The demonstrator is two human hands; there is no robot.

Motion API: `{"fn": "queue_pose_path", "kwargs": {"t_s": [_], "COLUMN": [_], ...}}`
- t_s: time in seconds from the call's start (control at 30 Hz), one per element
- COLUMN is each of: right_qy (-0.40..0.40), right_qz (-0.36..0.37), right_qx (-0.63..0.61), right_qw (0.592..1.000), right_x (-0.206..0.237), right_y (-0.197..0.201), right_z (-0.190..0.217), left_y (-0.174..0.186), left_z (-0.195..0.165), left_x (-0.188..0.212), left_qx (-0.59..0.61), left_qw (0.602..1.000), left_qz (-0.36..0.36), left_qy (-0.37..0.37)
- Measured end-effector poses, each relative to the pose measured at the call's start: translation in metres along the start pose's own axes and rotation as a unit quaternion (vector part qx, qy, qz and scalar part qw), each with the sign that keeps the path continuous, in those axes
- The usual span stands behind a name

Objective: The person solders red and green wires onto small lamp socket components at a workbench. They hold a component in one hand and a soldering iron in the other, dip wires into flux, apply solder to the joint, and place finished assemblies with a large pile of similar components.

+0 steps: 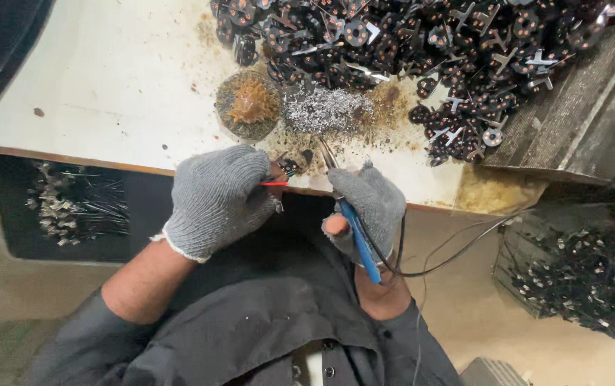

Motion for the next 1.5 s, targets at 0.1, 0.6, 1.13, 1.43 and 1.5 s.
{"fn": "queue_pose_path", "kwargs": {"t_s": [0.1, 0.6, 1.13, 1.43, 1.5], "right_qy": [0.016, 0.115, 0.120, 0.103, 0.095], "right_qz": [0.013, 0.043, 0.102, 0.036, 0.037], "right_qx": [0.017, 0.049, 0.067, 0.035, 0.034], "right_qw": [1.000, 0.991, 0.985, 0.993, 0.994], "right_x": [0.001, -0.001, -0.005, 0.001, 0.001], "right_y": [0.000, -0.013, -0.021, -0.016, -0.016], "right_z": [-0.001, 0.007, 0.015, 0.003, 0.004], "left_y": [-0.003, -0.013, -0.009, -0.010, -0.010], "left_z": [0.000, 0.006, 0.007, 0.008, 0.009], "left_x": [-0.002, -0.005, -0.004, -0.004, -0.004], "left_qx": [0.008, -0.046, -0.024, -0.029, -0.029], "left_qw": [1.000, 0.998, 1.000, 0.999, 0.999], "left_qz": [-0.007, 0.027, 0.008, 0.007, 0.008], "left_qy": [0.013, 0.026, 0.015, 0.012, 0.016]}}
Point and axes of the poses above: each hand's wrist, its own x-axis away from the middle knuckle, its own y-axis out of the back of the hand, z = x × y, the point moved 9 cm from there along -x, towards the middle knuckle, and after that the axes turned 10 degrees about -x, right-handed, at the moved point
